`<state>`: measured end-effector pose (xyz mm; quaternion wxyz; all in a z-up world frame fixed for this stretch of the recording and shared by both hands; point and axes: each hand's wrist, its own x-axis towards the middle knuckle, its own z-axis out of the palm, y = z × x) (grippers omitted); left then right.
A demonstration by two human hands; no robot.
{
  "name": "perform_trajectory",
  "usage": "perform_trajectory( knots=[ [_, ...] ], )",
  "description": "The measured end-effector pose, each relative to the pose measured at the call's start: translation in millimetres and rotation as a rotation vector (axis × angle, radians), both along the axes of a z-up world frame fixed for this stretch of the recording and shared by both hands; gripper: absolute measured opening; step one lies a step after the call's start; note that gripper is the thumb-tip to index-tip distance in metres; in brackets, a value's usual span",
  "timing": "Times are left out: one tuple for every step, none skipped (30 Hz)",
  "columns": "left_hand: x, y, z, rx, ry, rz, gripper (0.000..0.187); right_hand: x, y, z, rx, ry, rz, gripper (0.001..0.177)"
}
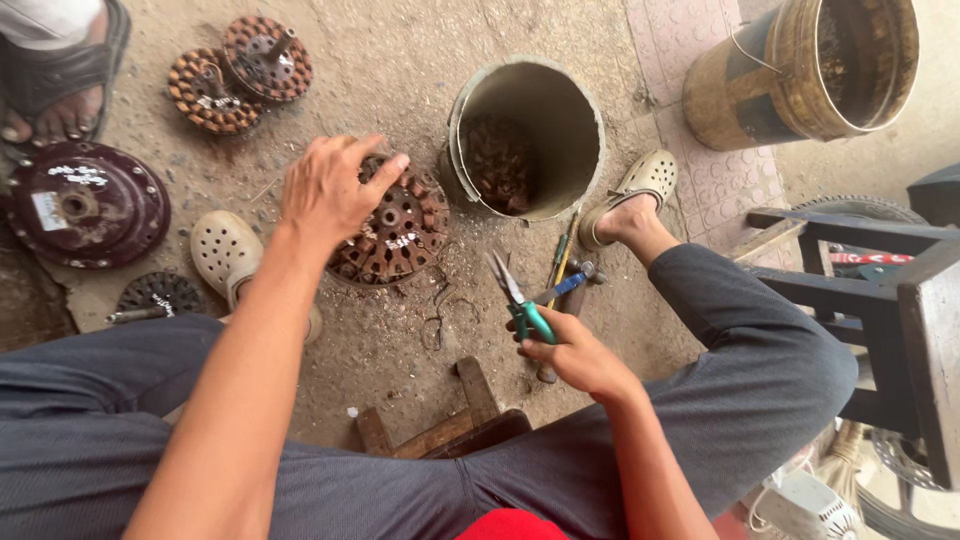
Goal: The person uses pliers to pull copper wire segments out of the slots of a motor stator and drops them into a bucket. The person rotates the stator to access different slots and continues removing wire until the end of the clip.
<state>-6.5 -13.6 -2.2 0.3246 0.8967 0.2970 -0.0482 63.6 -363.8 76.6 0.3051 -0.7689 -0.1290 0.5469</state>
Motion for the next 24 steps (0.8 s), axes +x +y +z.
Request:
perform_trajectory(
  knots=[
    [-2, -4, -1, 0.064, -0.032, 0.033, 0.072, -1, 8, 5, -0.004, -0.022, 0.044, 0.027],
    [-4, -8, -2, 0.051, -0.045, 0.158, 0.072, 0, 16, 9, -0.008, -0.045, 0.089, 0.027],
    [-9, -15, -5, 0.033, -0.053, 0.277, 0.072, 0, 21, 13, -0.009, -0.087, 0.117, 0.034],
    [-13, -22, -8, 0.014, -0.062, 0.396, 0.073, 2, 27, 16, -0.011, -0.130, 0.145, 0.041],
    [-16, -28, -11, 0.045, -0.085, 0.428, 0.075, 7, 35, 20, -0.013, -0.177, 0.177, 0.048],
    [-19, -32, -13, 0.075, -0.108, 0.459, 0.077, 10, 42, 23, 0.019, -0.221, 0.201, 0.049],
    [-22, -36, -15, 0.106, -0.132, 0.497, 0.079, 13, 50, 27, 0.051, -0.265, 0.230, 0.051],
    [-23, -37, -17, 0.041, -0.113, 0.548, 0.079, 16, 57, 29, 0.084, -0.308, 0.260, 0.053],
    [-24, -39, -19, -0.027, -0.091, 0.598, 0.079, 18, 65, 31, 0.038, -0.307, 0.277, 0.053],
    [-24, -39, -21, -0.096, -0.068, 0.647, 0.079, 20, 72, 31, -0.008, -0.306, 0.293, 0.054],
    [-23, -40, -21, -0.078, -0.084, 0.652, 0.077, 23, 77, 33, -0.055, -0.306, 0.305, 0.055],
    [-21, -41, -21, -0.061, -0.099, 0.656, 0.075, 26, 81, 34, -0.106, -0.297, 0.320, 0.054],
    [-22, -41, -21, -0.041, -0.109, 0.661, 0.074, 26, 84, 34, -0.156, -0.283, 0.336, 0.054],
    [-22, -41, -20, -0.051, -0.115, 0.649, 0.073, 26, 85, 35, -0.206, -0.269, 0.351, 0.053],
    [-23, -41, -18, -0.061, -0.121, 0.640, 0.072, 26, 87, 35, -0.050, -0.395, 0.414, 0.053],
    [-25, -40, -16, -0.070, -0.128, 0.632, 0.071, 26, 88, 36, 0.108, -0.518, 0.474, 0.052],
    [-26, -40, -15, -0.091, -0.117, 0.620, 0.068, 27, 88, 37, 0.266, -0.641, 0.535, 0.052],
    [-26, -39, -15, -0.113, -0.107, 0.609, 0.066, 28, 88, 38, 0.227, -0.634, 0.551, 0.049],
    [-26, -39, -15, -0.138, -0.097, 0.596, 0.064, 30, 86, 39, 0.184, -0.626, 0.567, 0.047],
    [-26, -39, -15, -0.101, -0.141, 0.579, 0.066, 32, 86, 39, 0.140, -0.618, 0.583, 0.046],
    [-25, -37, -16, -0.063, -0.186, 0.564, 0.070, 35, 86, 39, 0.030, -0.618, 0.646, 0.043],
    [-25, -34, -17, -0.025, -0.231, 0.547, 0.073, 38, 88, 37, -0.081, -0.616, 0.708, 0.041],
    [-28, -31, -19, -0.053, -0.199, 0.533, 0.072, 40, 90, 33, -0.192, -0.609, 0.771, 0.039],
    [-31, -28, -21, -0.082, -0.167, 0.517, 0.070, 42, 93, 29, -0.135, -0.652, 0.741, 0.039]
  ],
)
